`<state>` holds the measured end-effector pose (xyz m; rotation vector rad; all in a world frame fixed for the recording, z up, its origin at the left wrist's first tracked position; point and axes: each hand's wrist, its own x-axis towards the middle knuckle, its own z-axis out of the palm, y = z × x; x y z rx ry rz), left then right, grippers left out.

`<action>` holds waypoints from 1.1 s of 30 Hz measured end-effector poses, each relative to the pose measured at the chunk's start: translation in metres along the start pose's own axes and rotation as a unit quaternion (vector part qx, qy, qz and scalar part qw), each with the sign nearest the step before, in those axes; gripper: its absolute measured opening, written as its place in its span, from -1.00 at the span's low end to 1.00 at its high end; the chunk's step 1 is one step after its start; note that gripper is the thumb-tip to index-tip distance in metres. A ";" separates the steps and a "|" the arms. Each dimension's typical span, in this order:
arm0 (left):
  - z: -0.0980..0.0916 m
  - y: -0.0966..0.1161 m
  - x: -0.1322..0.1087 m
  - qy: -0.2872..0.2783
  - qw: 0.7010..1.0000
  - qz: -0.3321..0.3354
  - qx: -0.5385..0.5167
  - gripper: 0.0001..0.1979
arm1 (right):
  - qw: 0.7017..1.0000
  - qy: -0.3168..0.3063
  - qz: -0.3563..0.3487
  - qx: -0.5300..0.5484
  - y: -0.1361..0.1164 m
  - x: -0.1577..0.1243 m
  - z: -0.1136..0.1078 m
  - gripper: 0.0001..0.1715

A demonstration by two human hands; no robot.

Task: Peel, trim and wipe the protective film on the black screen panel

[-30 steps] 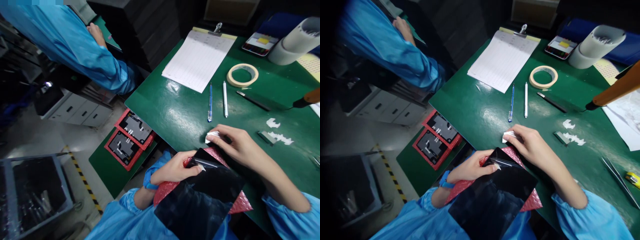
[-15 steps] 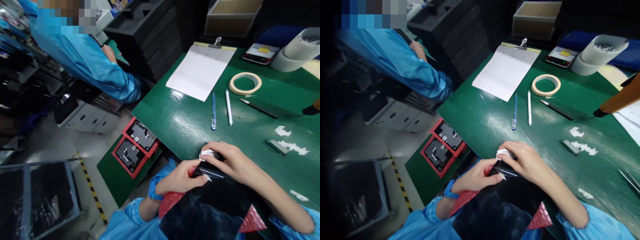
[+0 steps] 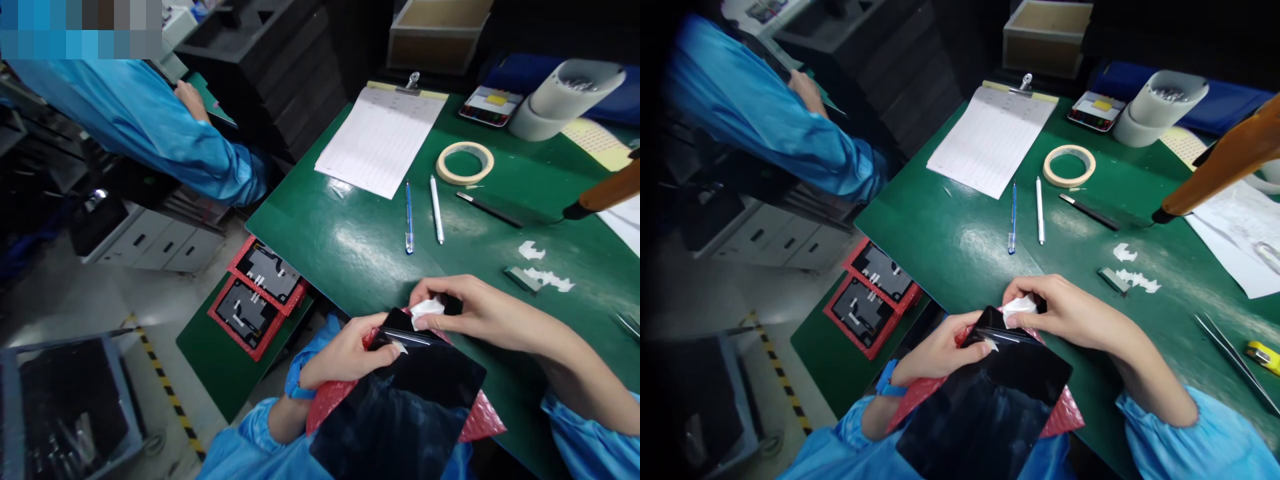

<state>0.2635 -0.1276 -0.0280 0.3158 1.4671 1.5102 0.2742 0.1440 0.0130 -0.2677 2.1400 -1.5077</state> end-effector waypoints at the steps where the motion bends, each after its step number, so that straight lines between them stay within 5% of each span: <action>1: 0.000 -0.001 0.000 0.002 1.000 -0.001 0.003 -0.46 | 1.000 0.003 0.007 -0.006 0.001 0.001 0.002 -0.38; 8: 0.001 -0.005 0.001 0.002 1.000 -0.003 0.002 -0.42 | 0.989 0.135 -0.009 -0.054 0.002 0.024 0.030 -0.23; 12: 0.001 -0.002 0.001 -0.009 1.000 0.000 0.001 -0.44 | 0.977 0.208 -0.017 -0.038 0.001 0.022 0.027 -0.26; 20: -0.001 -0.004 -0.001 -0.016 1.000 0.000 -0.004 -0.63 | 0.999 -0.010 0.028 -0.034 -0.002 0.003 -0.003 -0.32; 28: 0.000 -0.004 -0.001 -0.014 1.000 -0.009 -0.011 -0.62 | 0.984 0.133 -0.028 -0.118 0.000 0.021 0.031 -0.24; 33: 0.000 -0.001 -0.001 -0.011 1.000 0.001 0.005 -0.70 | 0.973 0.202 -0.023 -0.107 -0.004 0.019 0.018 -0.09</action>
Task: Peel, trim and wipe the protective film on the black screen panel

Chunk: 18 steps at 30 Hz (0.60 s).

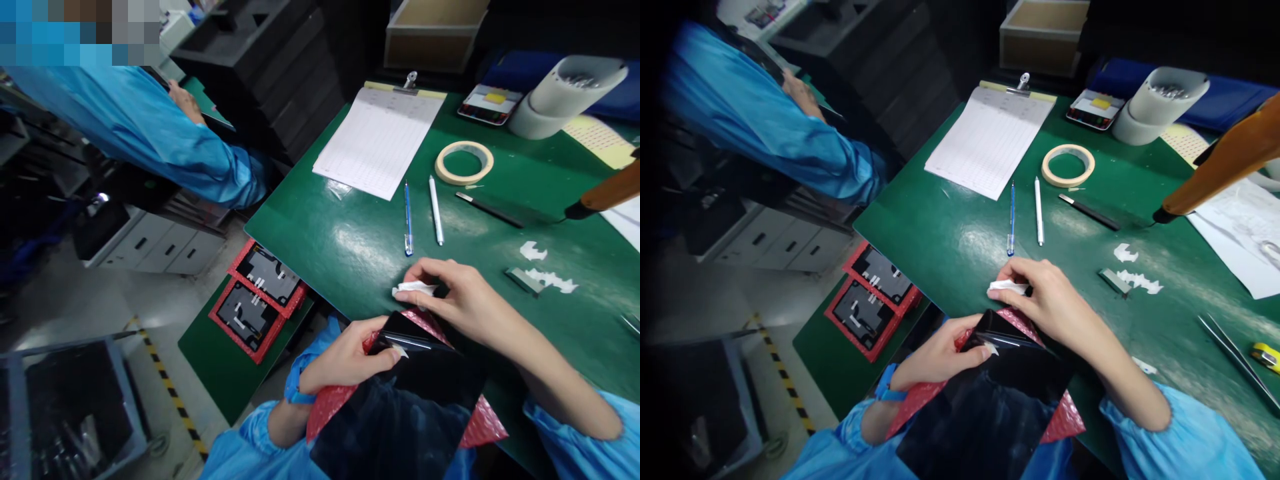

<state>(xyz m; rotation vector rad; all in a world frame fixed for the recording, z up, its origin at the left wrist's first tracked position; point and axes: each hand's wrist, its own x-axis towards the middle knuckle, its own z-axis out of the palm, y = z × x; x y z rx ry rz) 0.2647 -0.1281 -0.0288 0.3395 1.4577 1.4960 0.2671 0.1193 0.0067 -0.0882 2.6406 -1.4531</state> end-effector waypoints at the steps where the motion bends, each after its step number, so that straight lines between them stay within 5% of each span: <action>1: 0.000 0.001 0.000 -0.001 1.000 0.002 0.003 -0.71 | 1.000 -0.012 0.013 -0.003 0.002 -0.001 -0.007 -0.06; 6: 0.000 0.004 0.000 0.000 1.000 0.008 0.010 -0.73 | 0.983 -0.101 0.062 -0.141 0.025 -0.013 -0.043 0.01; 11: -0.001 0.002 0.000 0.006 1.000 0.004 0.014 -0.67 | 0.942 0.094 -0.052 -0.318 0.030 -0.025 -0.058 0.06; 18: -0.001 -0.002 0.002 0.012 0.999 0.012 0.029 -0.60 | 0.983 -0.082 -0.112 -0.122 0.002 -0.059 -0.030 -0.56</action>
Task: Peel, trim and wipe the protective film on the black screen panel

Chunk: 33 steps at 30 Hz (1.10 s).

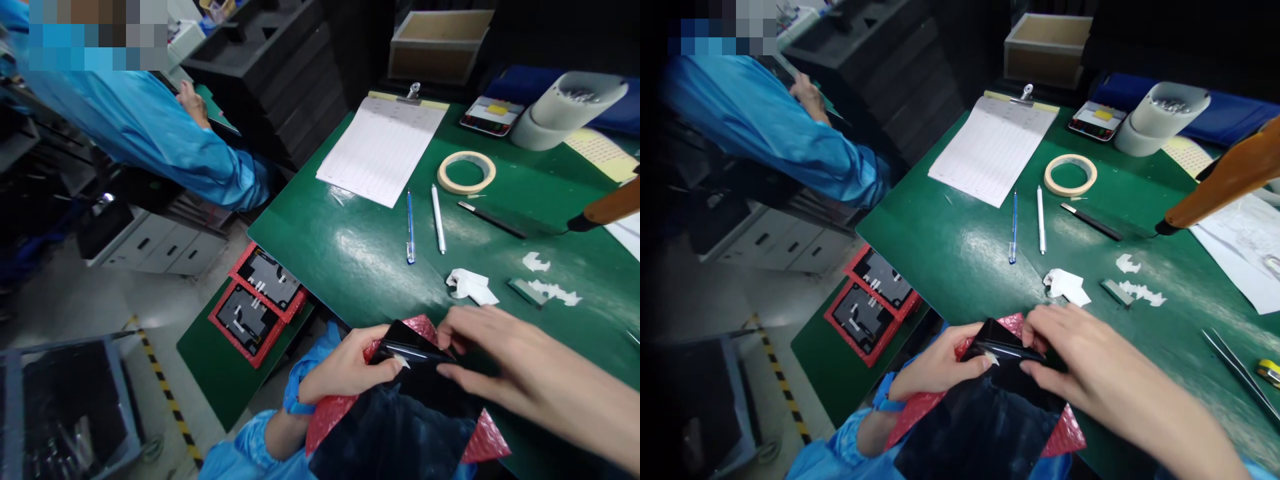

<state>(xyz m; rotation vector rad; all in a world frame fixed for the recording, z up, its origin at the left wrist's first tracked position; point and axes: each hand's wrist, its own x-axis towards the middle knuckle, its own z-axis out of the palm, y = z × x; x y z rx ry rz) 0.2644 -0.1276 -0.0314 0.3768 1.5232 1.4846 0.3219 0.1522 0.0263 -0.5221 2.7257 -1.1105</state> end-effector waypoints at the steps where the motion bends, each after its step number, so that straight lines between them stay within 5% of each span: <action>1: 0.000 -0.001 0.000 0.000 1.000 0.000 0.001 -0.61 | 1.000 0.011 0.003 0.002 -0.001 -0.004 0.008 -0.59; 4: -0.001 -0.001 0.000 -0.003 1.000 -0.003 0.001 -0.68 | 0.999 0.041 0.025 0.015 0.006 -0.012 0.032 -0.68; 7: 0.000 -0.001 0.000 -0.002 1.000 -0.006 -0.006 -0.72 | 0.993 -0.002 0.076 0.087 0.017 -0.013 0.044 -0.76; 15: 0.004 0.002 0.000 0.018 0.999 -0.016 -0.021 -0.71 | 0.977 -0.056 0.130 0.160 0.011 0.009 0.032 -0.62; 24: 0.009 0.012 0.005 0.006 1.000 -0.020 -0.018 -0.61 | 0.951 -0.003 0.156 0.268 0.009 0.016 0.033 -0.16; 33: 0.013 0.018 0.012 -0.043 0.999 -0.018 -0.008 -0.49 | 0.943 0.092 0.157 0.279 0.002 0.018 0.031 -0.23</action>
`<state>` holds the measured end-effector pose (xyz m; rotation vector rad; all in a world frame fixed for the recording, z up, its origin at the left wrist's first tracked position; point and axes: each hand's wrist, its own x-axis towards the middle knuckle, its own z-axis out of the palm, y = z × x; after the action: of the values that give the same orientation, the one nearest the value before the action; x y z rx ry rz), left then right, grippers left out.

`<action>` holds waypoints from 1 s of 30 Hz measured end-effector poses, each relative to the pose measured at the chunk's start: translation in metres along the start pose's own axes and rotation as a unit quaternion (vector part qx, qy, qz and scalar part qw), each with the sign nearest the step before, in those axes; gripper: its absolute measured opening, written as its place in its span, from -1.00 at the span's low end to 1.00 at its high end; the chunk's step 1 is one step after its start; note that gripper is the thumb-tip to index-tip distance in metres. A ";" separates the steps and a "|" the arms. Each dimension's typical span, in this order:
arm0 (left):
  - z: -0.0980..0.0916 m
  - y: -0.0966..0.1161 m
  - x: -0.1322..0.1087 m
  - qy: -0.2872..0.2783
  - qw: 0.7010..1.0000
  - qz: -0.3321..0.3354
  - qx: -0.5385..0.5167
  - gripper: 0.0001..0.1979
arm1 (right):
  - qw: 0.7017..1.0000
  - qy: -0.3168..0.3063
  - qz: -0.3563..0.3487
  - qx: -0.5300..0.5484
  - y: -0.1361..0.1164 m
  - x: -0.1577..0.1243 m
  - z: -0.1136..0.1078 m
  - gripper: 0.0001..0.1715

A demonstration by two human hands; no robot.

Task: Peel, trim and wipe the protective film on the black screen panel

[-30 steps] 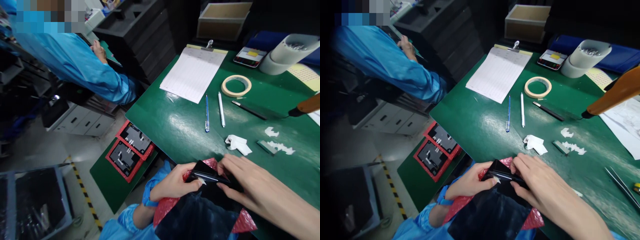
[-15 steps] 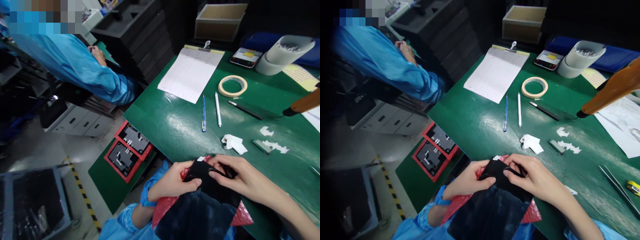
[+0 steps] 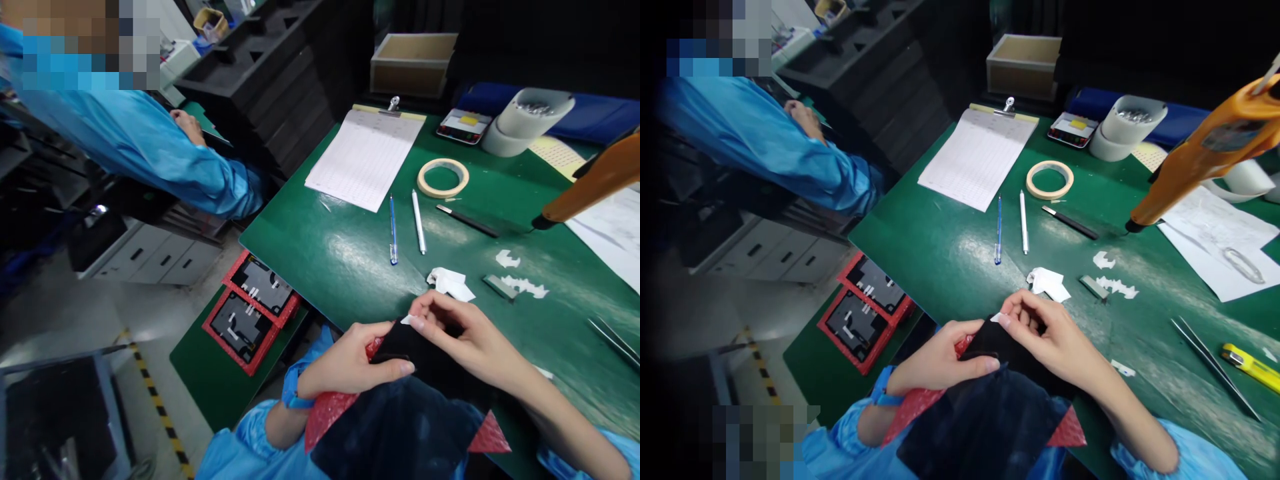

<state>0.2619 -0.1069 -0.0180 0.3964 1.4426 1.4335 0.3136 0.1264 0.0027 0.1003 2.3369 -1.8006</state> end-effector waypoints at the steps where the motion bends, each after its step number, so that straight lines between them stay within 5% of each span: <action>1: 0.000 0.000 0.001 0.000 1.000 -0.001 0.001 -0.47 | 1.000 0.005 -0.001 -0.001 0.000 0.000 -0.001 -0.21; 6: 0.002 0.000 0.003 0.016 1.000 -0.003 0.009 -0.38 | 1.000 0.011 0.013 0.011 0.002 0.000 -0.005 -0.21; 18: 0.004 0.003 0.003 0.026 0.999 0.014 0.042 -0.65 | 0.999 0.013 0.048 0.014 -0.002 0.005 -0.012 -0.17; 30: 0.004 0.006 0.004 0.020 0.997 0.007 0.071 -0.64 | 0.998 -0.022 0.051 0.028 -0.004 0.000 -0.014 -0.12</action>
<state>0.2615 -0.1000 -0.0134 0.4690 1.5826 1.3603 0.3113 0.1389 0.0095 0.1827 2.2108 -1.8008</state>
